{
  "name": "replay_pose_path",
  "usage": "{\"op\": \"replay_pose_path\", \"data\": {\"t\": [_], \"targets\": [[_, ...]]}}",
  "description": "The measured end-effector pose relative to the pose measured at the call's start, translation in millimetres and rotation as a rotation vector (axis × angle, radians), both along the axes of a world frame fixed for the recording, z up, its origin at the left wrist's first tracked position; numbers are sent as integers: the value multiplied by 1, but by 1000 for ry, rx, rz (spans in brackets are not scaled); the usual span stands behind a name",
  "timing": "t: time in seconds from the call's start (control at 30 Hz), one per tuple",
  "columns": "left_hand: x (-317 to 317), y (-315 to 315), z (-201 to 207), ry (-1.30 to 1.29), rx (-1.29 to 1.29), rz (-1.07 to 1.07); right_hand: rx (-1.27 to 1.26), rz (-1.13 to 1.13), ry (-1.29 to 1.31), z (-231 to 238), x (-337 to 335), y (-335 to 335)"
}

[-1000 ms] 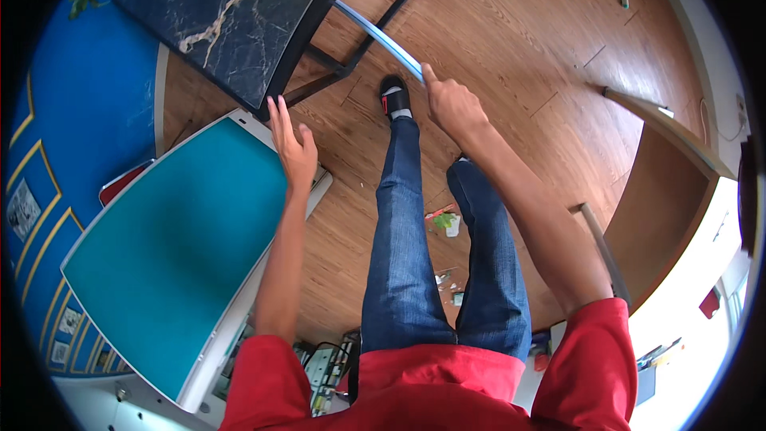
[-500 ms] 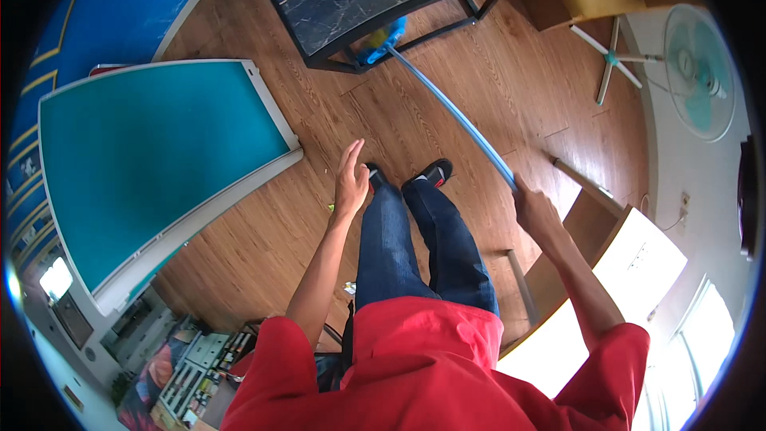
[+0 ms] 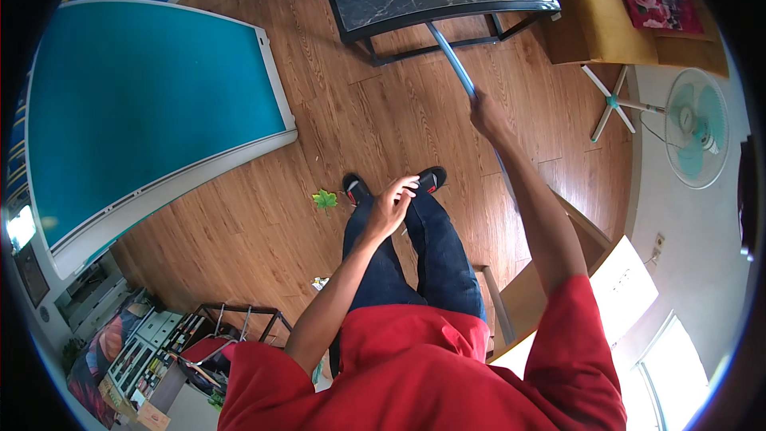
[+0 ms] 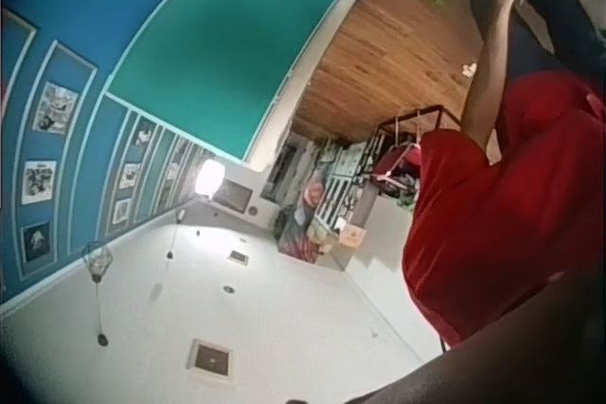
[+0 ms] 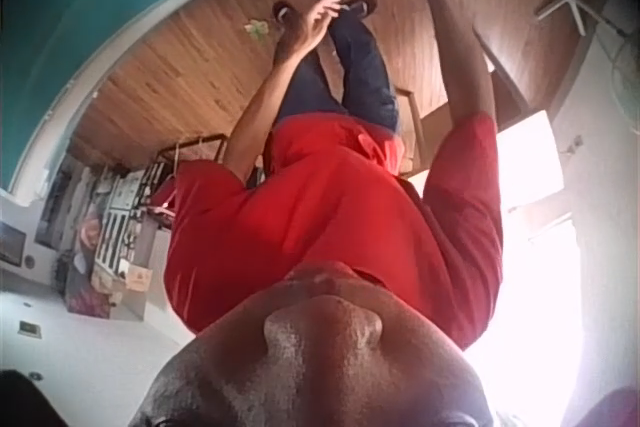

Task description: The recorder uses a broom to sweep trash on a wooden floor and then collects it into a blue dustpan.

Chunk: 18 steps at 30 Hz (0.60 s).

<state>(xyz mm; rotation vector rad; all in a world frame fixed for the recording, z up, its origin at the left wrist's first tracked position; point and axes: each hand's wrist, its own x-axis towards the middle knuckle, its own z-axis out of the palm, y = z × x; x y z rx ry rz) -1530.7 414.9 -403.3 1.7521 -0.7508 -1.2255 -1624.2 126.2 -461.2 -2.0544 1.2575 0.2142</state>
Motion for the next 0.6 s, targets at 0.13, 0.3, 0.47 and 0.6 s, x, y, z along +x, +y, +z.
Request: {"op": "replay_pose_path", "data": {"t": [0.13,0.3,0.47,0.6], "targets": [[-1,25,0,92,-92,20,-28,54,-19,-36,23,18],[14,63,4,199,-88,-3,51,32,5,40,-88,87],[39,90,8,267,-111,-88,36,-48,70,148,-135,186],[60,115,9,275,-221,-38,256,-419,277,164,-76,246]]}}
